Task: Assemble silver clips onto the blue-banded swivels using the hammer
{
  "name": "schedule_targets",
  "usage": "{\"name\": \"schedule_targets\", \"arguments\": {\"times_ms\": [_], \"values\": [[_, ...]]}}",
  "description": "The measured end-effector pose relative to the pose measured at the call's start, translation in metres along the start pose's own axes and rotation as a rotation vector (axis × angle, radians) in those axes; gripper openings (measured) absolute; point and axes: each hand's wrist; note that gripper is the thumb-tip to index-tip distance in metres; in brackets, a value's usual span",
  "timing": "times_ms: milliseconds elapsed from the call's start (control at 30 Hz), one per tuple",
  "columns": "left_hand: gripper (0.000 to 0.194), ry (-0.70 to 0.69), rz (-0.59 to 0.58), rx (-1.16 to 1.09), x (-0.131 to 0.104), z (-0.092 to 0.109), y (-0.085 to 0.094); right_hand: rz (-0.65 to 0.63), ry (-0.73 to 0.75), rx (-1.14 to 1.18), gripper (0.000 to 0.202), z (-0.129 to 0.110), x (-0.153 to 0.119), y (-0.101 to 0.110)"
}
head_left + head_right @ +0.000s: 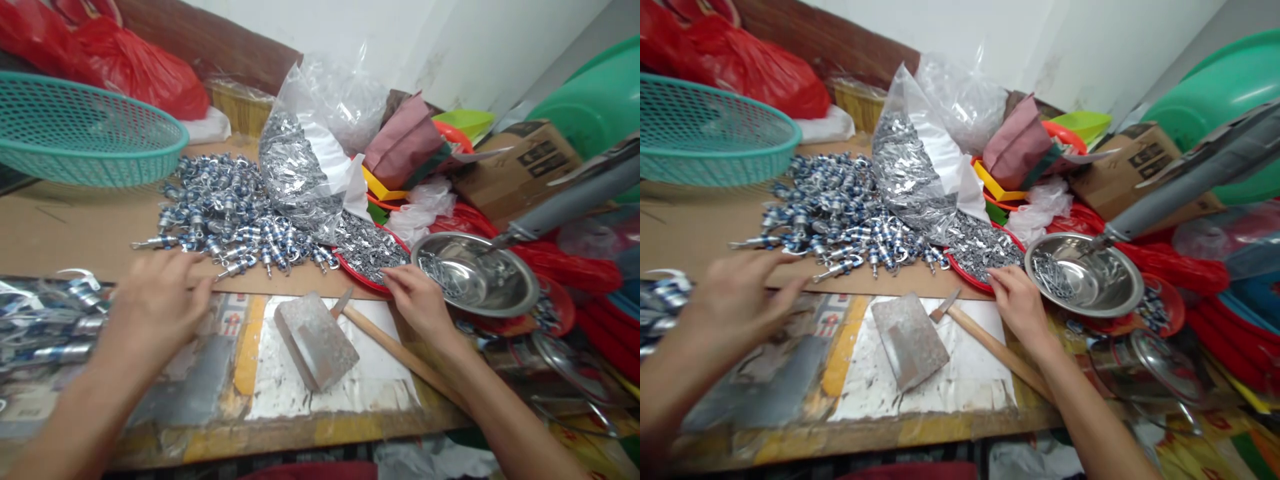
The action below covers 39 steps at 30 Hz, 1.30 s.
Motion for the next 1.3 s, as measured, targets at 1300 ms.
{"name": "schedule_targets", "arguments": {"times_ms": [1300], "values": [[0.031,0.214,-0.491,-1.137,-0.068,0.063,-0.031,0.218,0.166,0.917,0.026,-0.139,-0.011,0.004]]}}
Point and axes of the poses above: each hand's wrist, its own x-axis towards the middle knuckle, its own y-axis out of the back of the hand, z = x × y, and after that the axes turned 11 degrees about y, right-handed
